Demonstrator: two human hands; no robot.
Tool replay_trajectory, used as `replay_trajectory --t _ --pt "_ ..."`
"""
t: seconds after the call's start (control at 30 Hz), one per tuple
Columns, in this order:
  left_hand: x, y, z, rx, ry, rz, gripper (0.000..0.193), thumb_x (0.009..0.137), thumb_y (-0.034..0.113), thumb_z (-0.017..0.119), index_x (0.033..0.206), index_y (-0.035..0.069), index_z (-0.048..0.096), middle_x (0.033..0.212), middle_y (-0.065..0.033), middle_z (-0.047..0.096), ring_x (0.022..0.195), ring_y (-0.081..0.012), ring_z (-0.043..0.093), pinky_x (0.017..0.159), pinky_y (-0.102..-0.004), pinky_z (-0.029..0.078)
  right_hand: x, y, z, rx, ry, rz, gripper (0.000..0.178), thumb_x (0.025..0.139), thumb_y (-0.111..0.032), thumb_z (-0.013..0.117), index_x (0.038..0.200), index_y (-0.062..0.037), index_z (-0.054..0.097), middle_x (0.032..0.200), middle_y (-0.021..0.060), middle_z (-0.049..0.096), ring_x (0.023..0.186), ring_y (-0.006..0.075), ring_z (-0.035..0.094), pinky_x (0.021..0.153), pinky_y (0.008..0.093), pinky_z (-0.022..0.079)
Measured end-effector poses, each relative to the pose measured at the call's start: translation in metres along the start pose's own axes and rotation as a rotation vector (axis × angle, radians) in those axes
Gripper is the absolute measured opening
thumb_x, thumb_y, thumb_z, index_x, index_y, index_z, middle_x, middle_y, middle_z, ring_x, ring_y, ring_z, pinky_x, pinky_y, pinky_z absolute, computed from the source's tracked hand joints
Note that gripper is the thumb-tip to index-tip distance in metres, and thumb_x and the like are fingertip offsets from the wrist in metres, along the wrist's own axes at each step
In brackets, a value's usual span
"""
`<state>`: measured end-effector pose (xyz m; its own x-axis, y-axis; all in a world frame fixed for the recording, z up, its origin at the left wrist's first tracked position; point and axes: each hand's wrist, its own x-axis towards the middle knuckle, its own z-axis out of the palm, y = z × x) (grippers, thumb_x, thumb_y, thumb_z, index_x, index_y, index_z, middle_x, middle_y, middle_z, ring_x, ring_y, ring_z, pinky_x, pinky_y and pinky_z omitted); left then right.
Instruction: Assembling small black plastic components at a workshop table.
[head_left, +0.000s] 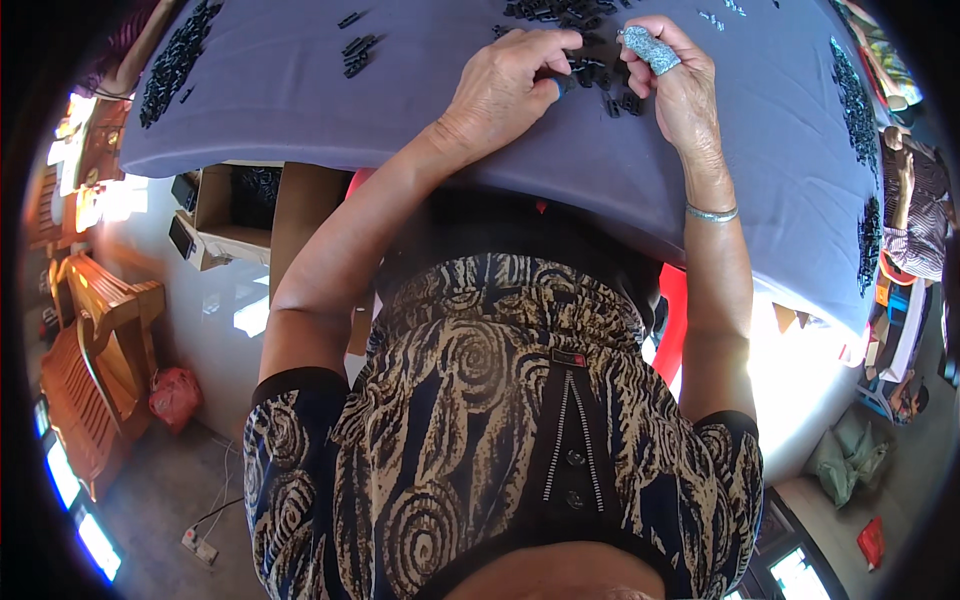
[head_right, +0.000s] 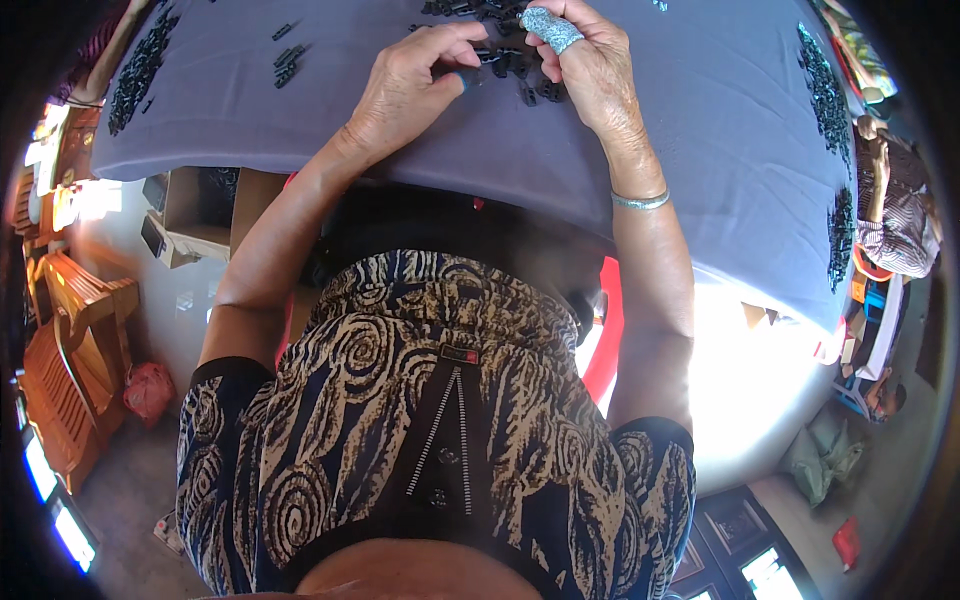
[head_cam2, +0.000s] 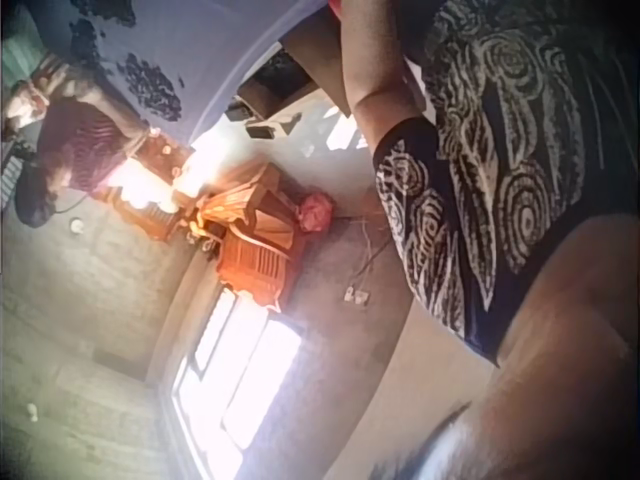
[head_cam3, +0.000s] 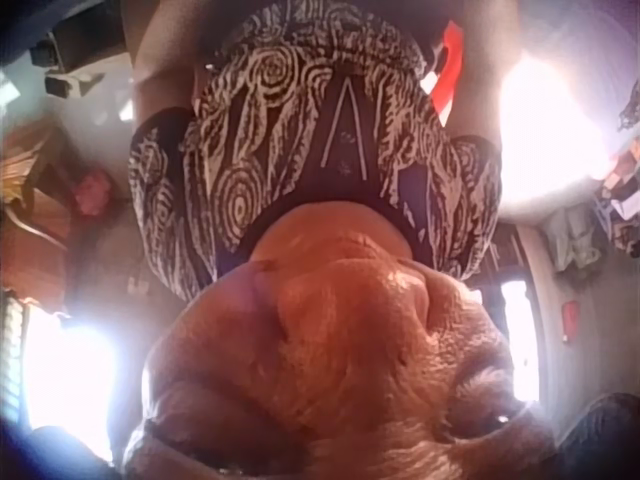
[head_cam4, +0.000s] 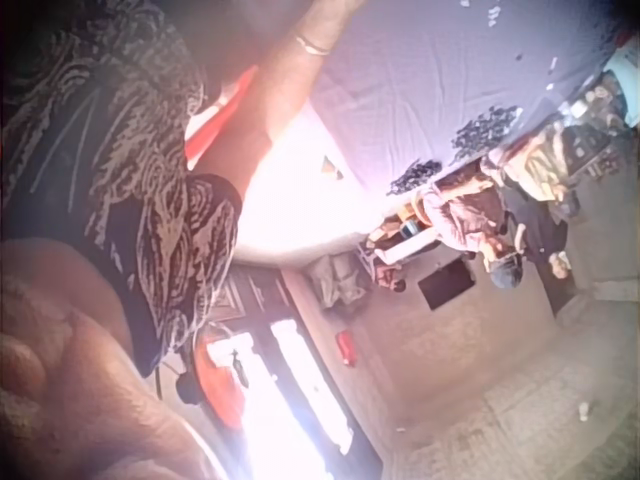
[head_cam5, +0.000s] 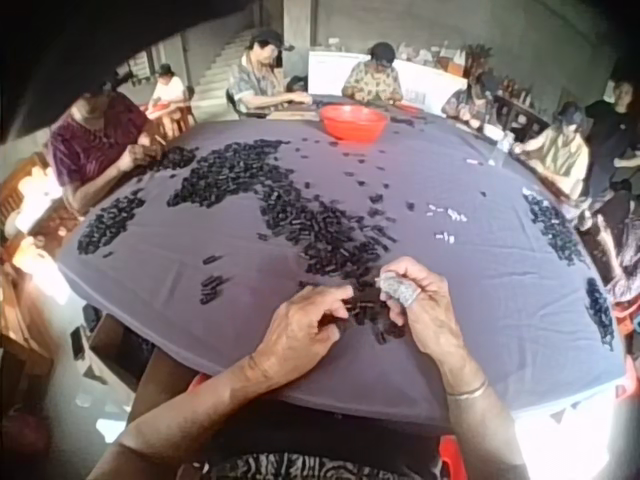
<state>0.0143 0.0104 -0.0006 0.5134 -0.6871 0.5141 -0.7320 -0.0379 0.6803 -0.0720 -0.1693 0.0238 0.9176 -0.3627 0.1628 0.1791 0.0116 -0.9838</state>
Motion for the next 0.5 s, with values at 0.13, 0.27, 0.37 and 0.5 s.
replay_trajectory --t 0.13,0.27,0.37,0.5 --pt "0.005 -0.009 -0.011 -0.080 0.125 -0.058 0.037 0.069 -0.006 0.056 0.103 0.008 0.061 0.085 -0.0069 0.065 0.080 -0.0233 0.062 0.073 -0.0310 0.051 0.000 -0.002 -0.003 0.000 0.024 -0.018 0.014 0.089 -0.010 0.053 0.096 -0.0016 0.062 0.076 0.0032 0.055 0.057 0.0041 0.041 0.048 0.0196 0.033" --pt "0.016 0.001 -0.026 -0.039 0.261 0.011 0.038 0.071 -0.015 0.049 0.103 0.002 0.057 0.083 -0.0074 0.058 0.070 -0.0147 0.057 0.062 -0.0228 0.045 0.001 -0.005 -0.010 -0.009 0.077 -0.022 0.015 0.089 -0.010 0.052 0.096 -0.0010 0.062 0.075 0.0034 0.055 0.057 0.0044 0.041 0.048 0.0197 0.033" --pt "0.018 -0.010 -0.023 -0.232 0.302 0.171 0.031 0.070 -0.014 0.050 0.095 0.001 0.060 0.083 -0.0106 0.059 0.070 -0.0193 0.058 0.062 -0.0248 0.046 0.002 -0.006 -0.012 0.013 0.106 0.020 0.015 0.089 -0.010 0.051 0.096 -0.0006 0.062 0.075 0.0037 0.055 0.057 0.0051 0.041 0.048 0.0203 0.033" --pt "0.026 0.005 -0.035 -0.108 0.174 -0.099 0.029 0.071 -0.013 0.049 0.093 0.001 0.061 0.081 -0.0099 0.059 0.069 -0.0203 0.058 0.061 -0.0262 0.046 0.004 -0.005 -0.018 0.076 0.083 -0.010 0.016 0.089 -0.008 0.050 0.096 -0.0002 0.062 0.075 0.0040 0.054 0.058 0.0058 0.040 0.049 0.0208 0.032"
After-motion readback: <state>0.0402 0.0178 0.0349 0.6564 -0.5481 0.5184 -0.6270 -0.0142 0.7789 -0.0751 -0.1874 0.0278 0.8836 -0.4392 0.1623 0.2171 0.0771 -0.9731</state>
